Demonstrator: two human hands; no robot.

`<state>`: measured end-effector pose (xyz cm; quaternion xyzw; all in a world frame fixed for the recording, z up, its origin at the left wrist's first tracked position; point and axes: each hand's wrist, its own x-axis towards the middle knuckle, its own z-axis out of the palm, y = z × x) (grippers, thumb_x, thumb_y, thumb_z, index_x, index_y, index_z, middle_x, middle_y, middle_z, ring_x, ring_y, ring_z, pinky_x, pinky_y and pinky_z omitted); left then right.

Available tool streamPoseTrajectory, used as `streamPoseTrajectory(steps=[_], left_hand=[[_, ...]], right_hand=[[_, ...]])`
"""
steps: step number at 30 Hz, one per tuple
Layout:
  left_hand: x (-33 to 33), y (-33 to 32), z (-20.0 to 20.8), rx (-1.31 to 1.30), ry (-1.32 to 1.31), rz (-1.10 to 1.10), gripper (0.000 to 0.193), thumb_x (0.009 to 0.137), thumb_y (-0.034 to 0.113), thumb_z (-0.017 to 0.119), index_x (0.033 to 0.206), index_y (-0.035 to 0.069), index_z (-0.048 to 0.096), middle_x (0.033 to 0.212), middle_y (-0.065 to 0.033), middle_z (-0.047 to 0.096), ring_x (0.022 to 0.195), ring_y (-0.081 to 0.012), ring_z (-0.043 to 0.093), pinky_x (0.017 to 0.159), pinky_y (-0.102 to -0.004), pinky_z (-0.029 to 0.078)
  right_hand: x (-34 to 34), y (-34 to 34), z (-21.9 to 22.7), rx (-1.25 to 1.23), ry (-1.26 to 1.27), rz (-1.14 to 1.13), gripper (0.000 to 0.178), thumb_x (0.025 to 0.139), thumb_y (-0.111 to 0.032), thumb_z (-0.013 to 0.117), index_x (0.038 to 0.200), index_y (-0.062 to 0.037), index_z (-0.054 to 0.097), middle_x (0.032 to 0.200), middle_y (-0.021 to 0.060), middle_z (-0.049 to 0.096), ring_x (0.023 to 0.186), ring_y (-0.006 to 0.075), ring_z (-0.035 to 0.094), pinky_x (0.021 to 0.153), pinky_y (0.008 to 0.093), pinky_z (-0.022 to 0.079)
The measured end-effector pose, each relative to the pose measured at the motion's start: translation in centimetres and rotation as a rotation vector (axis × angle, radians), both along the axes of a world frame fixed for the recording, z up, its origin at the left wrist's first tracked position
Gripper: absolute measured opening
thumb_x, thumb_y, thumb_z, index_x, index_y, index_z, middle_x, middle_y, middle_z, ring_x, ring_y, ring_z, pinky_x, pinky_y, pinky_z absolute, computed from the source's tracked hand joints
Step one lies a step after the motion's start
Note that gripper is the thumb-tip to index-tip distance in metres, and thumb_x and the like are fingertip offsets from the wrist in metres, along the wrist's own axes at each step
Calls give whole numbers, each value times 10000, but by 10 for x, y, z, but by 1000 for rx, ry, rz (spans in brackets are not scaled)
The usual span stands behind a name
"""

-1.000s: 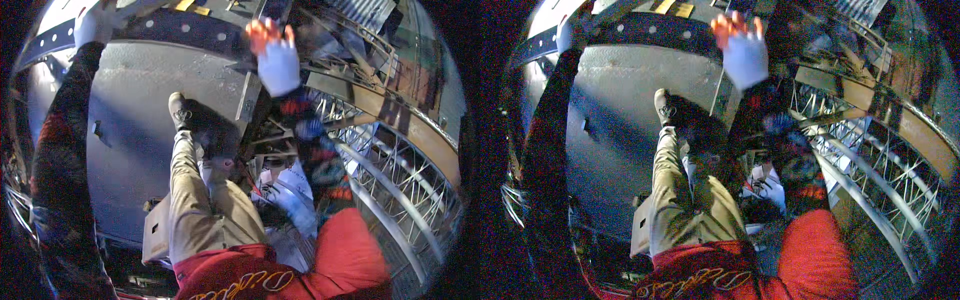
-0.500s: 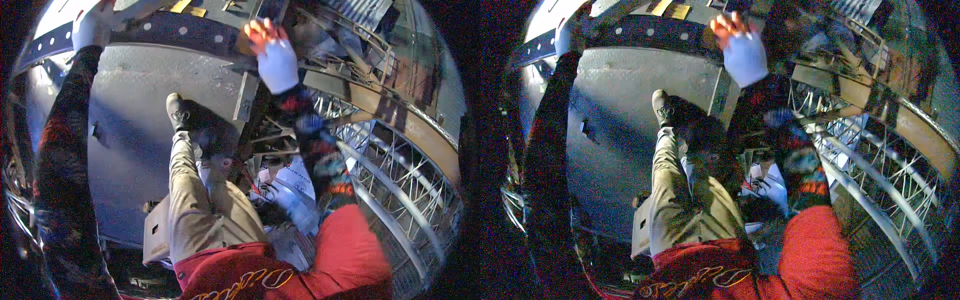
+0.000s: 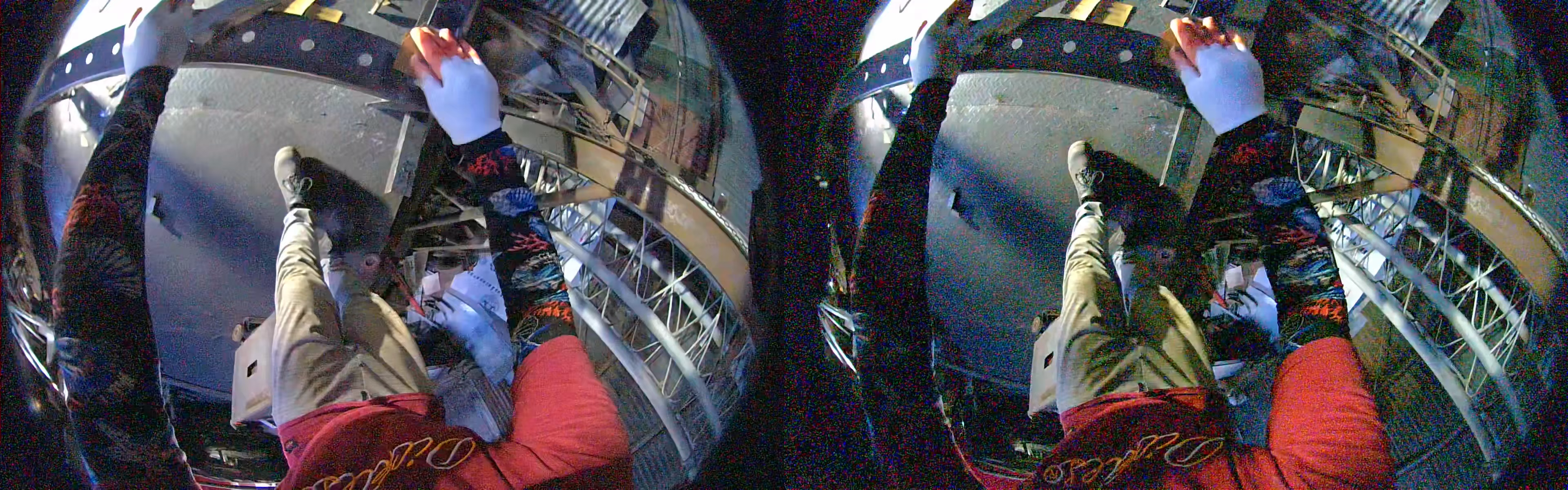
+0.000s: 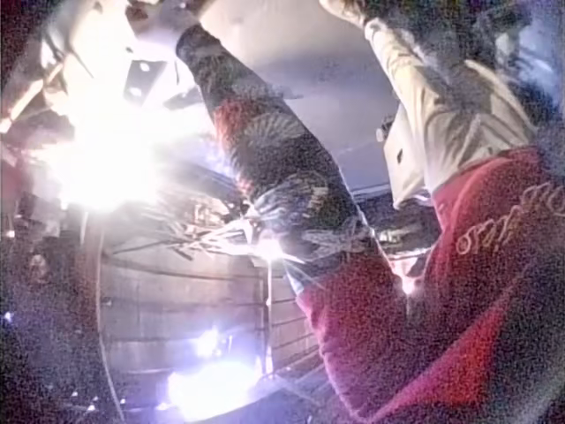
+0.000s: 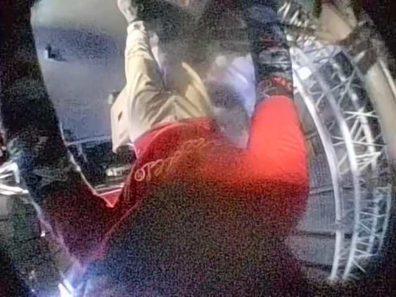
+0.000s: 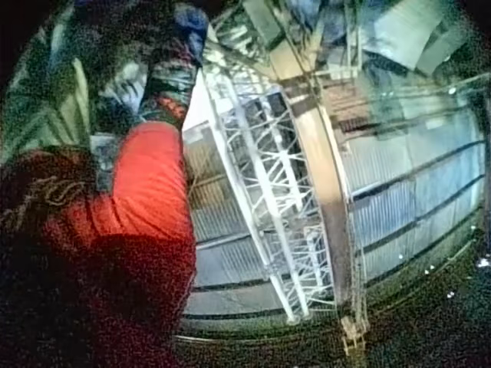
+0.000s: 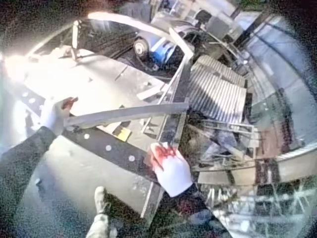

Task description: Assembling a metal structure by positioning and attaching metal plates and brackets to a frame.

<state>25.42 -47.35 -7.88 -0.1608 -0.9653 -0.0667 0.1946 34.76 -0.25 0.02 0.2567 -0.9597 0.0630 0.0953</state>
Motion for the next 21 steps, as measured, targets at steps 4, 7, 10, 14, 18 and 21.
streamPoseTrajectory(steps=[4, 7, 10, 14, 18, 21], left_hand=[[16, 89, 59, 401, -295, 239, 327, 954, 244, 523, 1220, 108, 654, 967, -46, 660, 845, -157, 604, 860, -311, 391], [22, 109, 77, 663, -332, 379, 271, 965, 190, 571, 1161, 49, 694, 701, -31, 626, 599, -99, 503, 566, -275, 431], [-6, 4, 27, 910, -336, 353, 259, 972, 168, 561, 1161, 55, 698, 695, -8, 621, 569, -77, 454, 534, -268, 410], [12, 99, 43, 906, -299, 334, 250, 961, 159, 574, 1143, 49, 704, 725, -42, 650, 600, -90, 515, 572, -275, 446], [28, 108, 98, 682, -302, 412, 244, 952, 146, 577, 1134, 46, 705, 786, -85, 691, 669, -109, 581, 631, -283, 481], [27, 103, 91, 568, -192, 335, 243, 950, 139, 575, 1131, 46, 706, 855, -120, 719, 712, -132, 620, 667, -295, 501]], right_hand=[[1, 20, 6, 26, -83, -23, 581, 828, -456, 663, 1319, -166, 553, 1197, 107, 643, 1100, 283, 616, 951, 458, 470], [5, 8, 14, 48, -47, 46, 716, 763, -510, 703, 1349, -144, 516, 1248, 114, 611, 1174, 276, 570, 974, 458, 453], [8, -31, 29, -25, -169, 47, 855, 679, -515, 764, 1352, -58, 503, 1322, 151, 568, 1262, 326, 500, 1063, 435, 385], [17, -9, 21, 71, -119, 16, 837, 666, -482, 779, 1338, -61, 512, 1324, 113, 556, 1299, 308, 460, 1055, 430, 395], [6, -16, 33, 24, -131, 53, 768, 708, -469, 756, 1317, -57, 534, 1311, 130, 575, 1268, 300, 498, 1034, 409, 417], [0, -18, 36, 54, -150, 20, 676, 753, -451, 729, 1308, -105, 558, 1276, 127, 605, 1212, 284, 549, 986, 395, 457]])
